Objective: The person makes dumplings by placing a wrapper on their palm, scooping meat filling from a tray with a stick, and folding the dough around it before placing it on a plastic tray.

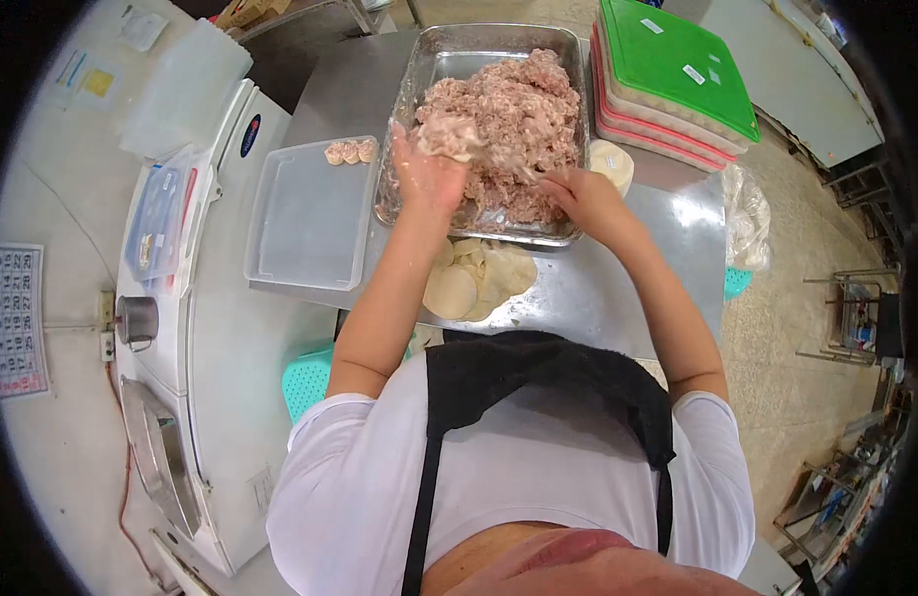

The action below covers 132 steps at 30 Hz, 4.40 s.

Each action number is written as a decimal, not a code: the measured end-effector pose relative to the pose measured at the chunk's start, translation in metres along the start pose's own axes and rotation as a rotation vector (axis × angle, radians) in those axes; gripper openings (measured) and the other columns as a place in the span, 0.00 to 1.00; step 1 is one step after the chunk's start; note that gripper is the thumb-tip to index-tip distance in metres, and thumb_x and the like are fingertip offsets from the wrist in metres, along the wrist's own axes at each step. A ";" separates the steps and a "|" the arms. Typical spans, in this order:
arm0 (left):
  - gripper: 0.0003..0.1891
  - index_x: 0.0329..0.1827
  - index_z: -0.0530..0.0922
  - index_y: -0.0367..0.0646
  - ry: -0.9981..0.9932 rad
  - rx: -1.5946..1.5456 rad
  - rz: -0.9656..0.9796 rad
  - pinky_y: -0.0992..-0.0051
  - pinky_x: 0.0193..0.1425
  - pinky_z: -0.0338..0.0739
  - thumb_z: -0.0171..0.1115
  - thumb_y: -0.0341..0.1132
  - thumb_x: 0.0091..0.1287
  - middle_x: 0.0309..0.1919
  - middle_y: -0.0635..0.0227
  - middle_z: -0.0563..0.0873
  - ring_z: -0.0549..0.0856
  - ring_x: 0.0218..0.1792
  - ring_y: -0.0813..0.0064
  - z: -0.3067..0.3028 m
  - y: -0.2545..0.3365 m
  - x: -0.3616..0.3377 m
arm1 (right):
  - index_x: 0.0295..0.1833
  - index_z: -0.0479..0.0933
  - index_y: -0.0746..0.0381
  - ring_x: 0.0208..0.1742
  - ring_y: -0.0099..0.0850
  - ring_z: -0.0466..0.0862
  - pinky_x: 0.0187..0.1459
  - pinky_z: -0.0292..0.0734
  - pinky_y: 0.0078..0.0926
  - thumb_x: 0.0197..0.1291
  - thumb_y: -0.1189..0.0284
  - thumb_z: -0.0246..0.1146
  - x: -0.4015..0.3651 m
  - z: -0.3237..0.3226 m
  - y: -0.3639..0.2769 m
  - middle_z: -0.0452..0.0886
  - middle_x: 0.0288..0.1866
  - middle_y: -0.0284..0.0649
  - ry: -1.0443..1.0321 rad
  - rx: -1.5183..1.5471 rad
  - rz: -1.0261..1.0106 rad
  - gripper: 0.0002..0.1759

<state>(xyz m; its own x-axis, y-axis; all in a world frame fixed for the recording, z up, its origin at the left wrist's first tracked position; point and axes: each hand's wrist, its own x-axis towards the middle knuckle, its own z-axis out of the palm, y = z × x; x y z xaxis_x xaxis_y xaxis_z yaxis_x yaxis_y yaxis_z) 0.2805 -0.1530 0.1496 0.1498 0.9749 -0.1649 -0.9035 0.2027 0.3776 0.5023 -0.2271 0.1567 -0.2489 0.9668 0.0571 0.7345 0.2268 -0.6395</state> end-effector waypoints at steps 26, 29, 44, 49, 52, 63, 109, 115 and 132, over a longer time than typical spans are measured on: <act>0.31 0.58 0.67 0.38 0.172 0.018 -0.008 0.42 0.70 0.59 0.64 0.51 0.61 0.61 0.47 0.71 0.69 0.64 0.46 0.025 0.002 -0.019 | 0.40 0.79 0.64 0.34 0.47 0.82 0.36 0.79 0.41 0.65 0.67 0.56 0.029 -0.030 -0.003 0.78 0.35 0.48 0.054 -0.391 -0.422 0.12; 0.30 0.63 0.65 0.38 -0.157 0.264 0.017 0.42 0.68 0.63 0.67 0.36 0.59 0.61 0.51 0.71 0.72 0.62 0.53 0.009 0.013 -0.022 | 0.46 0.79 0.64 0.36 0.49 0.82 0.40 0.77 0.44 0.67 0.63 0.55 0.026 -0.050 -0.006 0.81 0.37 0.50 0.120 -0.084 -0.418 0.15; 0.37 0.56 0.77 0.35 -0.205 1.803 -0.014 0.68 0.61 0.74 0.80 0.47 0.46 0.51 0.57 0.84 0.81 0.53 0.65 0.017 0.039 -0.021 | 0.47 0.80 0.60 0.39 0.47 0.81 0.41 0.76 0.43 0.68 0.59 0.54 0.030 -0.052 0.012 0.80 0.37 0.47 -0.072 -0.143 -0.546 0.16; 0.36 0.56 0.76 0.34 -0.187 1.620 0.298 0.67 0.57 0.75 0.79 0.48 0.49 0.50 0.56 0.84 0.82 0.51 0.63 -0.008 0.037 -0.026 | 0.44 0.80 0.60 0.32 0.43 0.81 0.34 0.75 0.36 0.70 0.58 0.52 0.021 -0.081 -0.008 0.81 0.32 0.47 0.032 0.148 -0.269 0.18; 0.28 0.54 0.79 0.41 -0.344 1.748 0.601 0.74 0.54 0.76 0.78 0.37 0.50 0.43 0.69 0.85 0.81 0.47 0.76 0.022 0.032 -0.040 | 0.40 0.79 0.63 0.28 0.39 0.79 0.32 0.72 0.34 0.71 0.58 0.52 0.018 -0.084 -0.026 0.80 0.28 0.47 -0.288 0.450 -0.129 0.19; 0.17 0.41 0.81 0.41 -0.543 1.670 0.247 0.72 0.50 0.76 0.76 0.33 0.49 0.39 0.68 0.85 0.83 0.43 0.73 0.034 0.042 -0.052 | 0.41 0.82 0.63 0.29 0.38 0.80 0.36 0.74 0.33 0.68 0.58 0.56 0.020 -0.104 -0.007 0.81 0.28 0.46 -0.349 0.051 -0.195 0.19; 0.26 0.55 0.76 0.46 -0.419 1.779 0.062 0.68 0.58 0.71 0.71 0.35 0.51 0.50 0.62 0.80 0.77 0.54 0.66 -0.116 0.232 0.006 | 0.51 0.79 0.65 0.35 0.35 0.83 0.39 0.76 0.30 0.65 0.67 0.61 -0.008 0.042 -0.120 0.84 0.36 0.43 0.288 0.020 0.090 0.15; 0.31 0.61 0.73 0.47 -0.054 2.109 0.429 0.61 0.57 0.75 0.69 0.35 0.50 0.56 0.51 0.79 0.79 0.56 0.55 -0.199 0.278 0.060 | 0.51 0.80 0.66 0.24 0.15 0.69 0.25 0.64 0.14 0.69 0.68 0.58 -0.057 0.072 -0.109 0.71 0.24 0.27 0.360 0.371 0.501 0.14; 0.42 0.76 0.51 0.49 -0.152 2.276 0.315 0.59 0.59 0.74 0.62 0.28 0.59 0.54 0.47 0.80 0.79 0.55 0.49 -0.176 0.249 0.117 | 0.43 0.79 0.64 0.25 0.36 0.77 0.30 0.69 0.33 0.72 0.59 0.51 -0.044 0.046 -0.091 0.75 0.22 0.42 0.203 -0.042 0.359 0.19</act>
<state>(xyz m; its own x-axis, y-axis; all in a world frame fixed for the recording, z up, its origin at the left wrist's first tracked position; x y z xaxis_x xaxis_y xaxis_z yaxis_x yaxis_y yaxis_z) 0.0020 -0.0045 0.0643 0.2609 0.9612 0.0892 0.8547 -0.2730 0.4416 0.4171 -0.2958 0.1773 0.1540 0.9880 -0.0108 0.7785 -0.1281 -0.6145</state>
